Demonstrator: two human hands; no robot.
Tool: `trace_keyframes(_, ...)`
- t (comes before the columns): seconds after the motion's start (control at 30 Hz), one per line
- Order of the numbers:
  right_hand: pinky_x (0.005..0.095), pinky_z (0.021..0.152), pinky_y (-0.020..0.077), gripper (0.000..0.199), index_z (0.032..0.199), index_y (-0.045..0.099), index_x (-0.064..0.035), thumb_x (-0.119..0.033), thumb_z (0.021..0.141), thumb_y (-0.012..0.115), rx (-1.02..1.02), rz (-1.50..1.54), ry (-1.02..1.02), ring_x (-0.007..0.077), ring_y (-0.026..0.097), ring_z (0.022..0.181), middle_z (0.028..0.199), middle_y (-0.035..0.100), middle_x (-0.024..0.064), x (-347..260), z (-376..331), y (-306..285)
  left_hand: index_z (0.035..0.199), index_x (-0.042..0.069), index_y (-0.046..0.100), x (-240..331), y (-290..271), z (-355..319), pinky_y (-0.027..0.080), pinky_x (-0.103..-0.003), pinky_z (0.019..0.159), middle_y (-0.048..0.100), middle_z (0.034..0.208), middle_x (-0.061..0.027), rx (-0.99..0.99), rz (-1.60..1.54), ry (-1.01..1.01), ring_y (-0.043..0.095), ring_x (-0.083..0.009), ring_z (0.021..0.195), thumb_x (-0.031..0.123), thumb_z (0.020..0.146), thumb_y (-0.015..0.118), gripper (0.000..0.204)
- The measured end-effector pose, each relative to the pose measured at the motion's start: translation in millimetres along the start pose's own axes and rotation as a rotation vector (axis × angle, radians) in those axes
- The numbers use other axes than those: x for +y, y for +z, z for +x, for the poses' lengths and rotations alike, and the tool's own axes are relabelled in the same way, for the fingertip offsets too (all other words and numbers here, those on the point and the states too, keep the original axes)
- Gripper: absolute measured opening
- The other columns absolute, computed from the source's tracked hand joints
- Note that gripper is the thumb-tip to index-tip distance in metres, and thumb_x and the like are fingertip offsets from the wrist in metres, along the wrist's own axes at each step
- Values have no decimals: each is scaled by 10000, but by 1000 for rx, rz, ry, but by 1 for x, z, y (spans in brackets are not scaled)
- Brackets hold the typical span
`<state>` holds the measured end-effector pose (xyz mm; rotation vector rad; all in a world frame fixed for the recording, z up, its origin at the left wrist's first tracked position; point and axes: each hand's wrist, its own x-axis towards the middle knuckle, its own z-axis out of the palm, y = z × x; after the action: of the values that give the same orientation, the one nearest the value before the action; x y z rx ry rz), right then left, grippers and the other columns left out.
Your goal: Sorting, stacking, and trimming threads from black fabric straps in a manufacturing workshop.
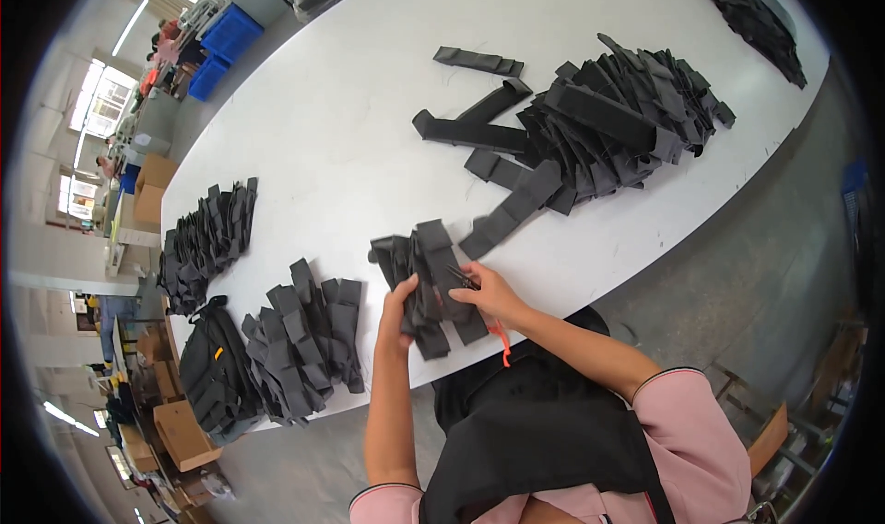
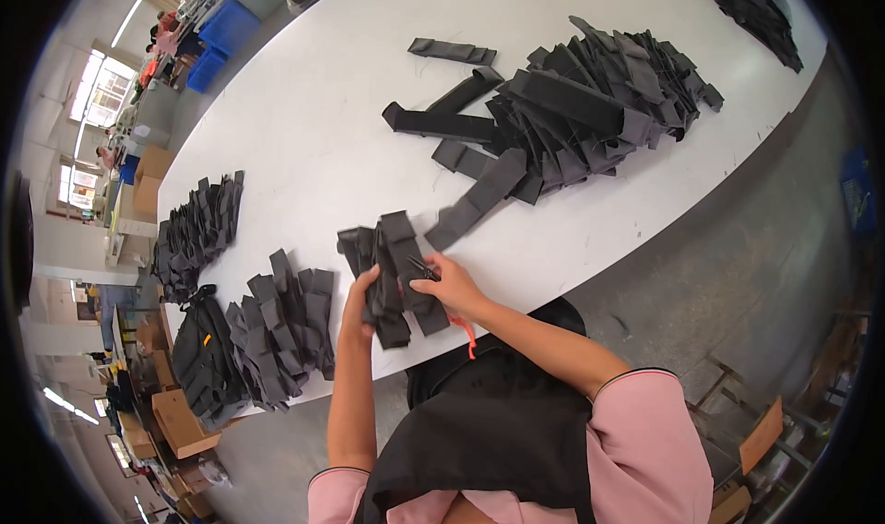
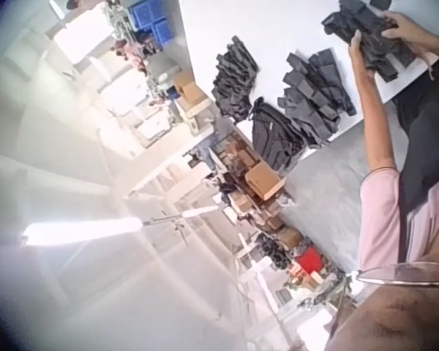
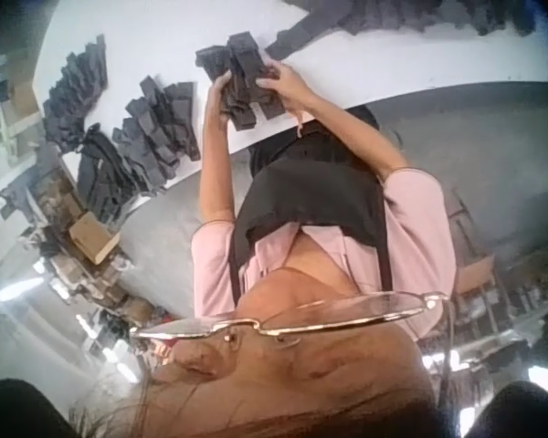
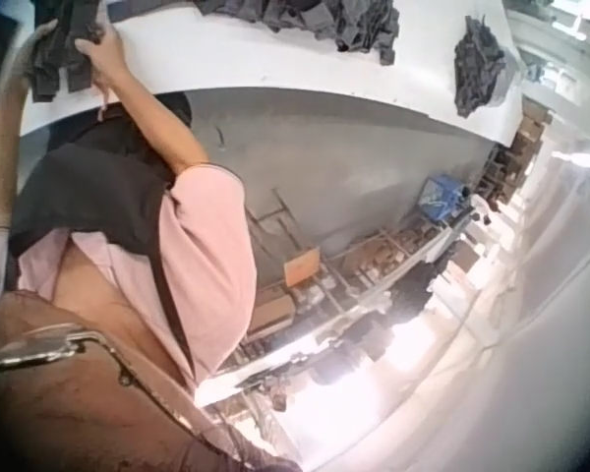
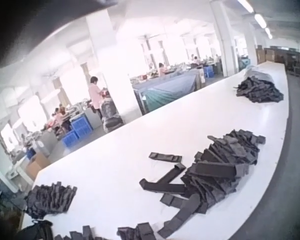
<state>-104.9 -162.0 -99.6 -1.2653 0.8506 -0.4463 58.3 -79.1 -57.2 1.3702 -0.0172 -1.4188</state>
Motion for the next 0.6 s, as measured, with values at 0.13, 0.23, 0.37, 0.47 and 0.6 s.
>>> trace_keyframes(0.13, 267, 669, 468, 459, 1165, 503, 6, -198, 788, 669, -344, 498, 219, 124, 574, 758, 862, 616, 77, -26, -22, -2, 1038, -29, 561, -30, -7, -28, 542, -311, 694, 653, 889, -124, -50, -312, 66, 644, -206, 727, 288, 849, 563, 369)
trace_keyframes(0.23, 258, 696, 454, 372, 1113, 542, 14, -211, 824, 611, -387, 314, 196, 113, 568, 767, 844, 630, 71, -10, -32, 13, 1149, -55, 498, -44, 8, -40, 518, -316, 806, 591, 1105, -152, -187, -249, 165, 616, -230, 931, 246, 828, 599, 452)
trace_keyframes(0.37, 321, 668, 448, 317, 1035, 583, 10, -218, 816, 604, -377, 8, 47, 196, 581, 718, 876, 628, 97, -13, -42, 11, 1120, -70, 501, -40, 5, -54, 534, -330, 760, 606, 1055, -161, -15, -60, 224, 629, -241, 886, 136, 778, 620, 417)
trace_keyframes(0.47, 350, 680, 458, 297, 1011, 579, -23, -225, 798, 629, -203, -487, -259, 277, 595, 758, 906, 589, 99, -26, -53, -6, 1131, -60, 486, -41, 7, -62, 545, -339, 716, 609, 1027, -160, 90, -17, 233, 633, -243, 865, 92, 744, 624, 437)
trace_keyframes(0.6, 364, 625, 438, 239, 947, 555, -63, -170, 755, 650, 0, -766, -457, 291, 564, 709, 869, 532, 75, -43, -45, -14, 1142, -48, 471, -45, 9, -68, 550, -347, 688, 610, 1009, -159, 175, -17, 298, 636, -245, 855, 88, 732, 631, 461)
